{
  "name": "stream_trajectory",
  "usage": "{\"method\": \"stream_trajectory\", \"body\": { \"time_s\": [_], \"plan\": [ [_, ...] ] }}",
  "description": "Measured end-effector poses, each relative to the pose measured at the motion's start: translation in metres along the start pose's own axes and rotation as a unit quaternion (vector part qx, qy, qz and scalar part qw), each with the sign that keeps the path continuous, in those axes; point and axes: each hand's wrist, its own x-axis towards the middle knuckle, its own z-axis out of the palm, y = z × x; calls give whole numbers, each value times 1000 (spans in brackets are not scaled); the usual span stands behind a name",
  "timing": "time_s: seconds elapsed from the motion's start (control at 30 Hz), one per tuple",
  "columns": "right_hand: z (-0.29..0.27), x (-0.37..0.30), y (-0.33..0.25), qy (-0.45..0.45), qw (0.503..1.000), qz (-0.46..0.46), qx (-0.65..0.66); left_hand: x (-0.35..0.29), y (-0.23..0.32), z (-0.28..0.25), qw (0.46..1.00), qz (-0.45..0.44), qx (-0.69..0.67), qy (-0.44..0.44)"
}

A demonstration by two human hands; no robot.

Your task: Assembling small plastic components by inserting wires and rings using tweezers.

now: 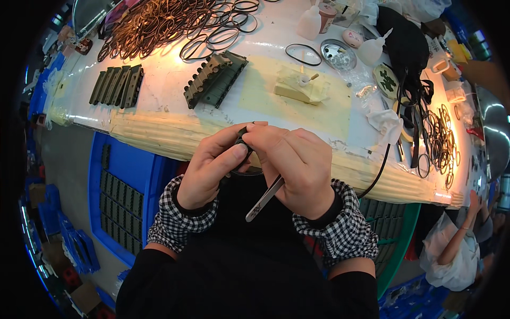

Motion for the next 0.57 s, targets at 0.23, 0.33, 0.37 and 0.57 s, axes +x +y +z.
{"method": "stream_trajectory", "body": {
  "time_s": [0.23, 0.33, 0.37, 0.57],
  "plan": [
    [7, 0, -3, 41, 988, 99, 109, -1, -4, 0, 1000, 0, 9, -1],
    [2, 4, -5, 12, 985, 119, 120, 0, -5, 0, 1000, 17, 9, 15],
    [1, 4, -3, 5, 987, 110, 119, 0, -6, -1, 999, 25, 13, 19],
    [0, 4, 7, -22, 992, 54, 108, 0, -4, -7, 999, -6, 25, -19]
  ]
}}
